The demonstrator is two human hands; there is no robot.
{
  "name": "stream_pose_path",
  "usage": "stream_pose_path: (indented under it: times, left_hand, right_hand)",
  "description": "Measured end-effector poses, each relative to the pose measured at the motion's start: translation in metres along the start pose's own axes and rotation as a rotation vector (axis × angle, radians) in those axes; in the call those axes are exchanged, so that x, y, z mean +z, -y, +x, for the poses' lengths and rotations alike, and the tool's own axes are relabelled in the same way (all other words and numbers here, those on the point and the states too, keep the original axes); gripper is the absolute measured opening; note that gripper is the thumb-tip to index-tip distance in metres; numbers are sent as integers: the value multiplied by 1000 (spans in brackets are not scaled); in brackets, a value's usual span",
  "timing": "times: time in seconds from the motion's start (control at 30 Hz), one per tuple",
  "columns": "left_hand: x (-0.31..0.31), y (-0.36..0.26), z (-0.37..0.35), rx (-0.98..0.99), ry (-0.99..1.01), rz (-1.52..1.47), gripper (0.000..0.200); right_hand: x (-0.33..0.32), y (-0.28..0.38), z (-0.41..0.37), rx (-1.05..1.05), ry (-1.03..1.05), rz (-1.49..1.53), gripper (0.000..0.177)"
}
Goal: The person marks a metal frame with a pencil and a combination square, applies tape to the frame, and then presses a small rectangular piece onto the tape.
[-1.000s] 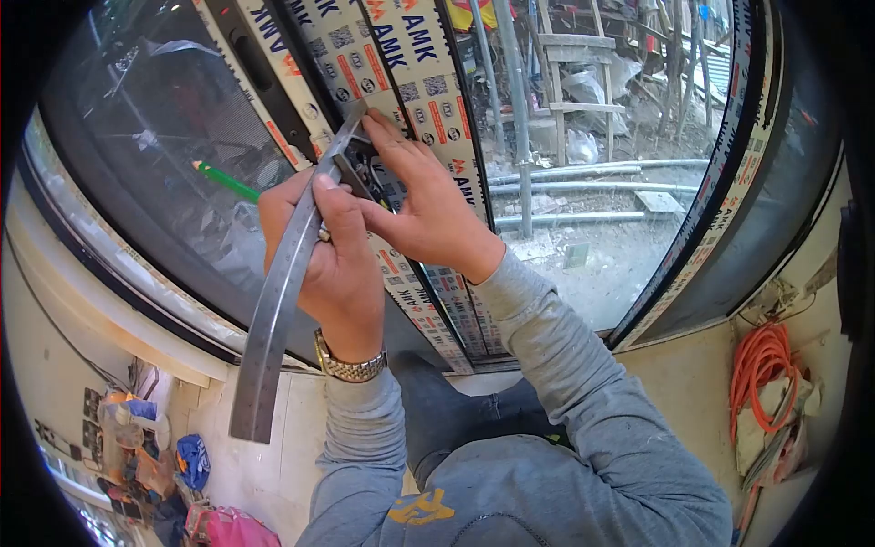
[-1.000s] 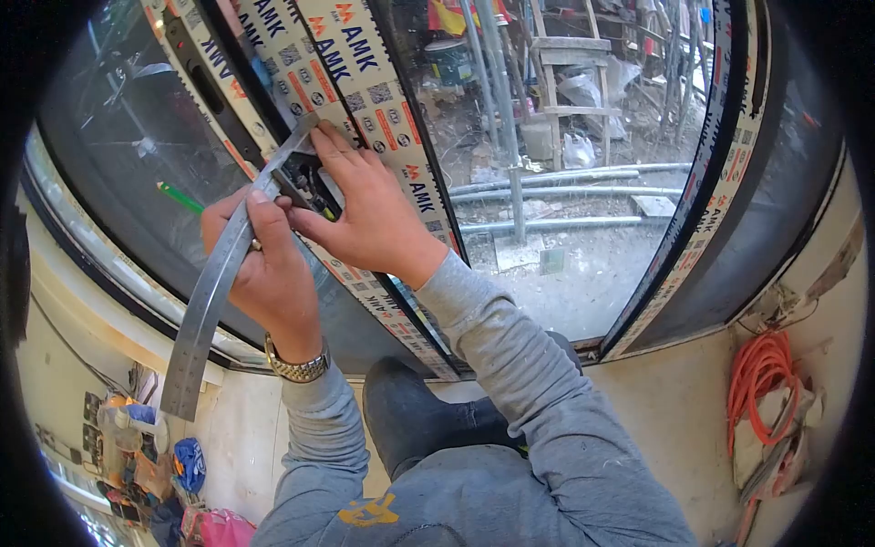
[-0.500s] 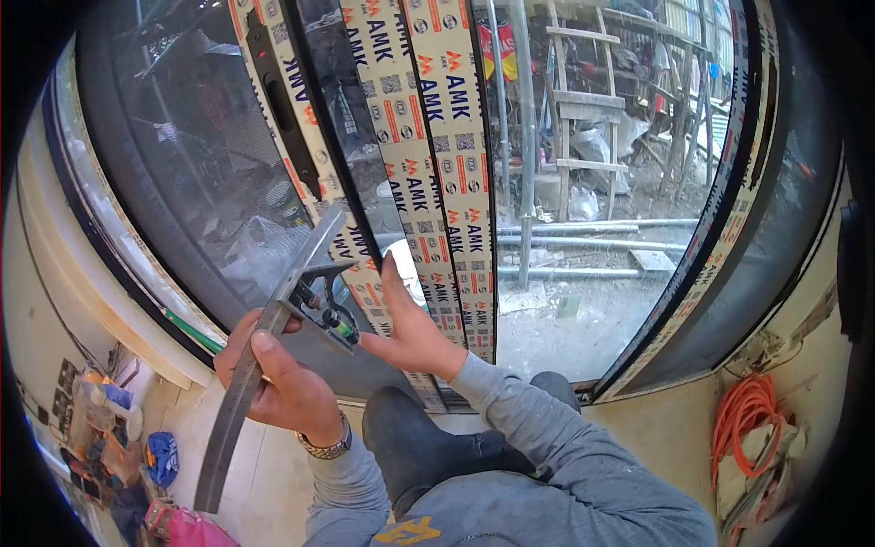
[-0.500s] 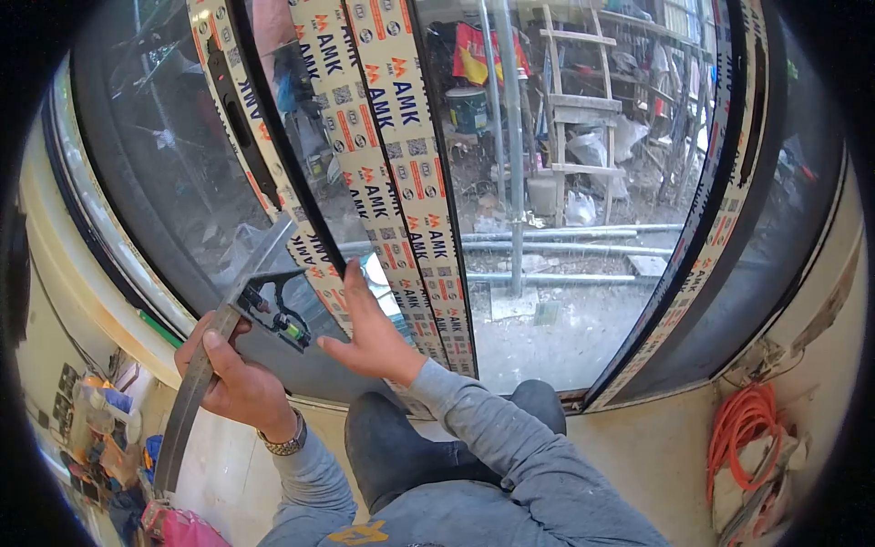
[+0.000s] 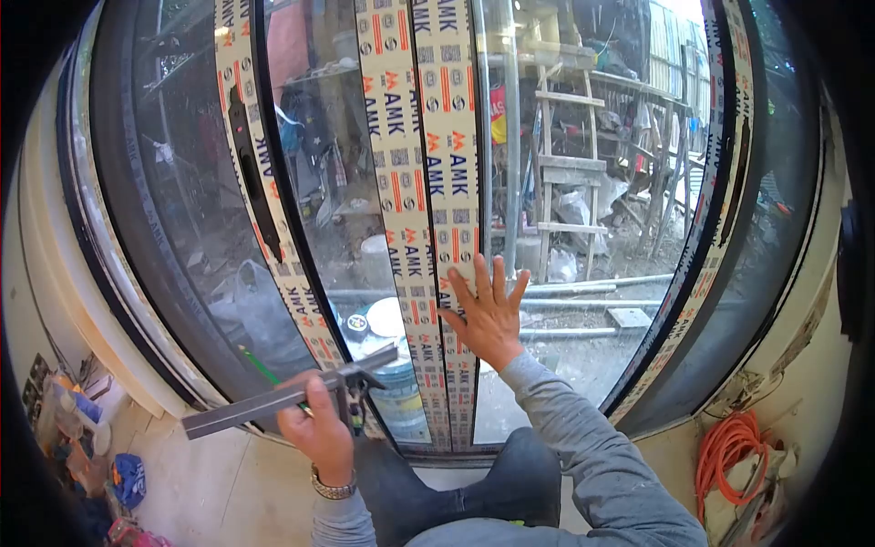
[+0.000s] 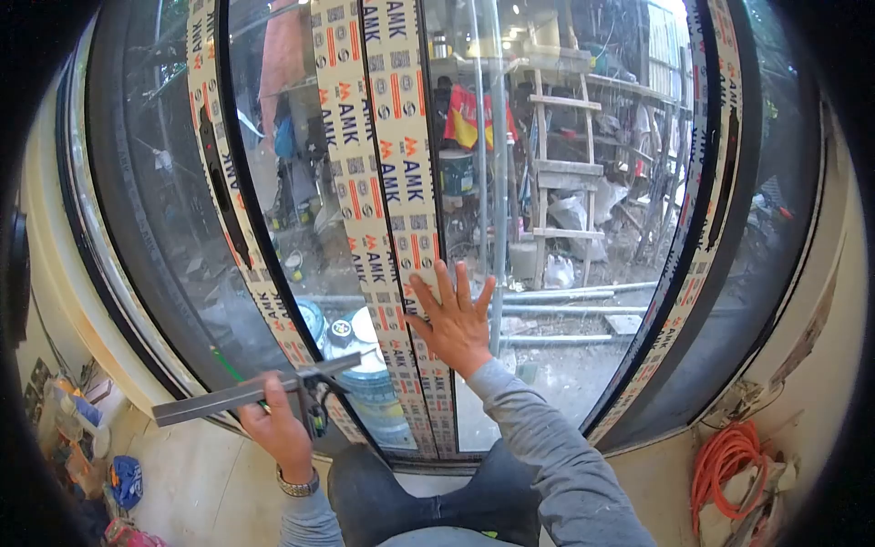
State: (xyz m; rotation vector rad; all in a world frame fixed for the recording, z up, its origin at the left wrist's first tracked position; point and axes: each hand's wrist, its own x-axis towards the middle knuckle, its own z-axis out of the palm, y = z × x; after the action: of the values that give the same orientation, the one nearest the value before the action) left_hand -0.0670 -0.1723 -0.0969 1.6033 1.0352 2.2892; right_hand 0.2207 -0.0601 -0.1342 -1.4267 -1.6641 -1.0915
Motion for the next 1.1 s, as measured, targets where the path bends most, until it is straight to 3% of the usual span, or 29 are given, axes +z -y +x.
stream_pose_path:
  times: [0.1,0.17,0.2,0.27,0.4,0.5,0.83,0.97,1.03,1.1]
  left_hand:
    - [21,9,-2,32,95,-14,14]
    - [30,14,2,143,508,84,14]
    - [37,15,2,140,516,82,14]
    - [59,17,3,334,583,160,16]
    - [80,50,13,412,715,78,17]
    - [75,72,20,453,731,194,20]
    - [54,98,36,418,794,176,19]
    - [42,110,49,444,739,180,17]
    - [35,118,53,416,731,237,17]
    - [28,113,53,379,727,224,17]
  right_hand:
    - [-6,12,5,72,-34,62,79]
    - [-10,25,11,108,-61,105,83]
    - [-13,30,14,126,-40,144,83]
    - [-17,34,19,130,-76,252,87]
    - [-17,32,21,65,-97,200,85]
    - [-18,36,27,52,-116,208,83]
    - [-21,29,23,31,-40,237,88]
    - [-27,34,22,87,-15,194,90]
    - [-34,52,24,268,121,144,82]
    - [-42,78,22,289,156,264,77]
